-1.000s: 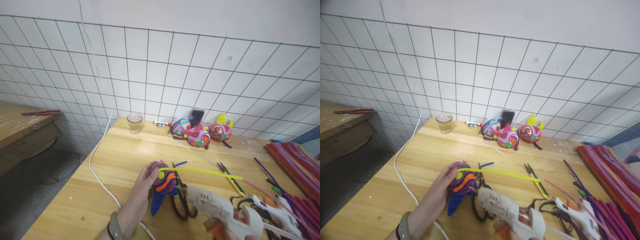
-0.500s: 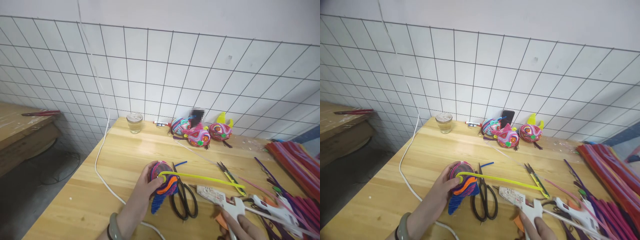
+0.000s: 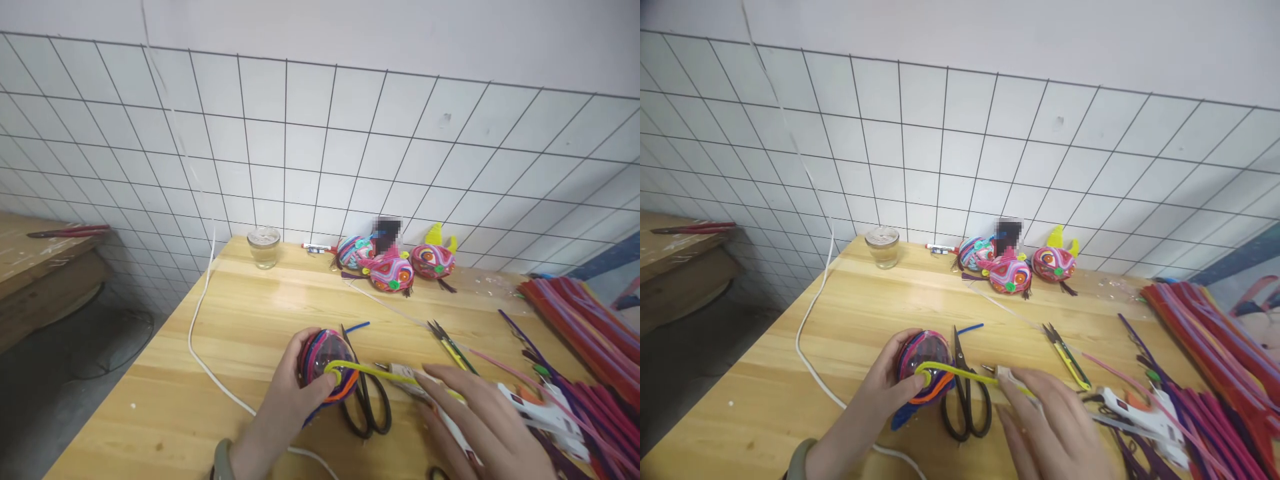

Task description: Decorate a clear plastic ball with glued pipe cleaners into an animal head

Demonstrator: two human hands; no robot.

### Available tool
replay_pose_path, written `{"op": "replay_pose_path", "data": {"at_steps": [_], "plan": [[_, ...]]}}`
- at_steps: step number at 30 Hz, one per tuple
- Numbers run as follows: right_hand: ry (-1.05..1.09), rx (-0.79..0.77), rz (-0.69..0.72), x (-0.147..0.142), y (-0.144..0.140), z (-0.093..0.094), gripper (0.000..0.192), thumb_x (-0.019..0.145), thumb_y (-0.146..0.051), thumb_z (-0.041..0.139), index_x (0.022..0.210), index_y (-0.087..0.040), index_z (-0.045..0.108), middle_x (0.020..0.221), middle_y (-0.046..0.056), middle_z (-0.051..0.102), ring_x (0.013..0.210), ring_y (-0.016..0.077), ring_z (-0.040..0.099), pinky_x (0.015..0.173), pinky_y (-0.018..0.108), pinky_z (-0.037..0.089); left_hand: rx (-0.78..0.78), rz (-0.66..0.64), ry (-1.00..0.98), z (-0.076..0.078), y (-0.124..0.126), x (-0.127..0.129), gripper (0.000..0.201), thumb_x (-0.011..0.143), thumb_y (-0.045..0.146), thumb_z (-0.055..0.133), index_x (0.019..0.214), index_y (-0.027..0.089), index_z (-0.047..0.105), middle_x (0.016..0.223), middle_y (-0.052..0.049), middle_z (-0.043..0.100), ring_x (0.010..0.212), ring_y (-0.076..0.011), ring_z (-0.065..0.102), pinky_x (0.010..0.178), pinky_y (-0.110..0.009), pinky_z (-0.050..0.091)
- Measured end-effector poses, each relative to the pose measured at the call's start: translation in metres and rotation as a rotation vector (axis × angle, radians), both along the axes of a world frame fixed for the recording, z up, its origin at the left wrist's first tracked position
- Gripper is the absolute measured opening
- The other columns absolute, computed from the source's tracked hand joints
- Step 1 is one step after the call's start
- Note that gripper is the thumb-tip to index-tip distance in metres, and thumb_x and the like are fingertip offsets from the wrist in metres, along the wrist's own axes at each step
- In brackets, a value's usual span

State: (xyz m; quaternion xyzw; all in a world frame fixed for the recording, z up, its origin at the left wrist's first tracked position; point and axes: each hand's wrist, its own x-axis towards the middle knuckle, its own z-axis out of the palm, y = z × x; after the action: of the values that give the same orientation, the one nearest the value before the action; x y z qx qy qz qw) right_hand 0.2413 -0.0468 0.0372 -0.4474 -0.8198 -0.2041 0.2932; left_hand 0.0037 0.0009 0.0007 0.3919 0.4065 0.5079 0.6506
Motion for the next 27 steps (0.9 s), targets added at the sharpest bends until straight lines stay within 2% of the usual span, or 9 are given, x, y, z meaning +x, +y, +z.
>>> {"op": "replay_pose_path", "data": {"at_steps": [2,4,8,12,15,18,27], "plan": [[-0.032,-0.065,0.020,-0.012,0.009,0.001,0.032,0.096,-0.030,0.041,0.116,-0.016,0.062,0.109,0.013,0.068,0.099,0.0234,0.066,0.078,0.031,0.054,0.018,-0.040,0.001,0.000,0.000,-0.001,0.046,0.070,0.018,0.070,0.113,0.022,0.055,0.112,-0.008,0.066,0.101,-0.0246,0.061,0.089,-0.037,0.049],[-0.034,-0.152,0.086,-0.019,0.011,-0.002,0.032,0.096,-0.026,0.042,0.122,-0.017,0.059,0.106,0.011,0.069,0.095,0.0199,0.067,0.077,0.026,0.054,0.033,-0.059,0.000,-0.001,0.000,-0.001,0.046,0.071,0.017,0.069,0.114,0.022,0.054,0.112,-0.007,0.066,0.101,-0.0236,0.061,0.089,-0.036,0.049],[0.030,-0.308,0.141,-0.025,0.003,-0.011,0.035,0.097,-0.023,0.041,0.129,-0.019,0.053,0.094,0.009,0.069,0.084,0.0177,0.068,0.072,0.023,0.054,0.042,-0.050,-0.014,-0.002,0.000,-0.001,0.046,0.070,0.016,0.069,0.113,0.022,0.053,0.112,-0.007,0.065,0.100,-0.0230,0.061,0.089,-0.035,0.048],[0.097,-0.403,0.164,-0.030,-0.002,-0.021,0.039,0.096,-0.017,0.041,0.135,-0.019,0.048,0.074,0.005,0.064,0.065,0.0147,0.064,0.059,0.022,0.052,0.045,-0.029,-0.018,-0.004,0.001,0.000,0.047,0.070,0.016,0.070,0.112,0.022,0.053,0.111,-0.007,0.065,0.100,-0.0227,0.061,0.089,-0.034,0.048],[0.029,-0.415,0.220,-0.032,-0.001,-0.028,0.043,0.094,-0.013,0.043,0.137,-0.014,0.044,0.066,0.002,0.060,0.056,0.0130,0.061,0.054,0.020,0.050,0.049,0.000,-0.030,-0.005,0.001,0.002,0.047,0.067,0.017,0.071,0.111,0.021,0.053,0.109,-0.006,0.066,0.099,-0.0225,0.061,0.088,-0.034,0.048],[-0.023,-0.369,0.208,-0.034,-0.001,-0.033,0.044,0.093,-0.012,0.044,0.137,-0.012,0.044,0.063,0.001,0.059,0.052,0.0124,0.060,0.051,0.019,0.049,0.030,0.033,-0.051,-0.005,0.001,0.003,0.049,0.065,0.019,0.073,0.110,0.021,0.054,0.107,-0.007,0.067,0.096,-0.0228,0.062,0.086,-0.034,0.048],[0.028,-0.350,0.188,-0.044,-0.004,-0.038,0.039,0.092,-0.011,0.041,0.129,-0.011,0.055,0.061,0.003,0.064,0.050,0.0113,0.063,0.052,0.016,0.050,-0.016,0.087,-0.053,0.004,-0.002,0.006,0.047,0.064,0.020,0.073,0.108,0.020,0.057,0.103,-0.006,0.068,0.093,-0.0220,0.062,0.084,-0.033,0.048]]}}
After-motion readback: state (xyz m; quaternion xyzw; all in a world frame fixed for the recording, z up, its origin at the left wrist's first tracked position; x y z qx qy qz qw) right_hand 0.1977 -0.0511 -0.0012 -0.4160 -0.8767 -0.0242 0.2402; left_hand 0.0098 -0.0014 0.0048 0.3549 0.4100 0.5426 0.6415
